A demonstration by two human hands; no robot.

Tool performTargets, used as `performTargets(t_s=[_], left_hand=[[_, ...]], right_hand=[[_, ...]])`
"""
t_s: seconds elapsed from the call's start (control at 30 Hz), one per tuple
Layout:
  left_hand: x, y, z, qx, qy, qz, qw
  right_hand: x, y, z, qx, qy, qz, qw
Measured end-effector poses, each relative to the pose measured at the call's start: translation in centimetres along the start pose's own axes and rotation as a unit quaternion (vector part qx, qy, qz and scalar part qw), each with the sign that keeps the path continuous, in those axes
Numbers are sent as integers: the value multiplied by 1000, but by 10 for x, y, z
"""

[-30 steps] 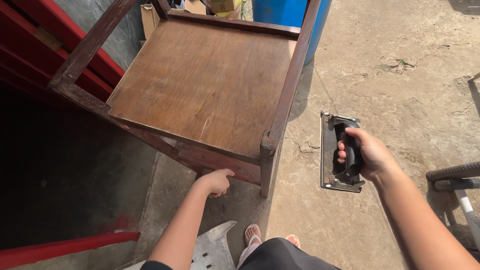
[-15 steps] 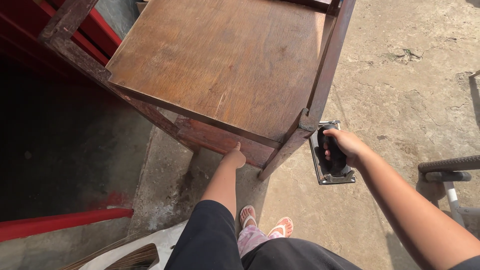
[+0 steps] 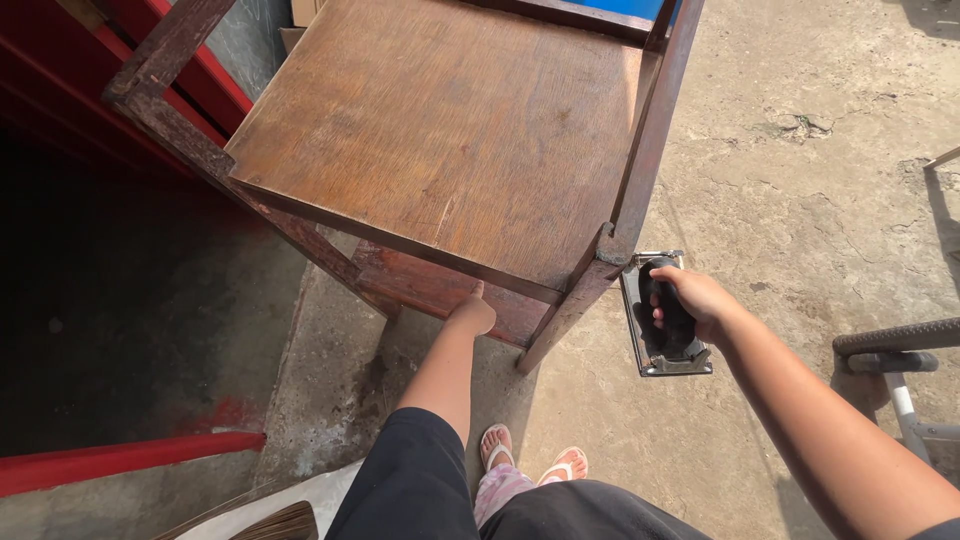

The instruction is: The recorder prepares a manual sanding tool with sandpaper and then sands the surface of a wooden chair.

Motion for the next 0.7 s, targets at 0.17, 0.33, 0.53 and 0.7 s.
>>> performTargets(t_s=[0.17,0.33,0.53,0.7], left_hand=[[-12,13,75,47,59,13,997],[-7,3,62,53,81,10,995],[2,-38,-51,-120,54,130,983],[38,-110,-142,-112,134,150,973]], right_hand=[[-5,-2,-3,-4,-6,-6,1000],[-4,-2,-10,-14,-8,10,1000],[-43,-61,-26,-3,-82,74,994],[-100,-100,-92,3,-180,98,979]])
Point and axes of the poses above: each hand's wrist, its own z-axis towards the middle knuckle, its own y-axis out of the palm, x = y × z, the point moved 5 cm from there along z, towards the middle knuckle, and after that the axes turned 3 degrees about -z, right-handed, at the moved point
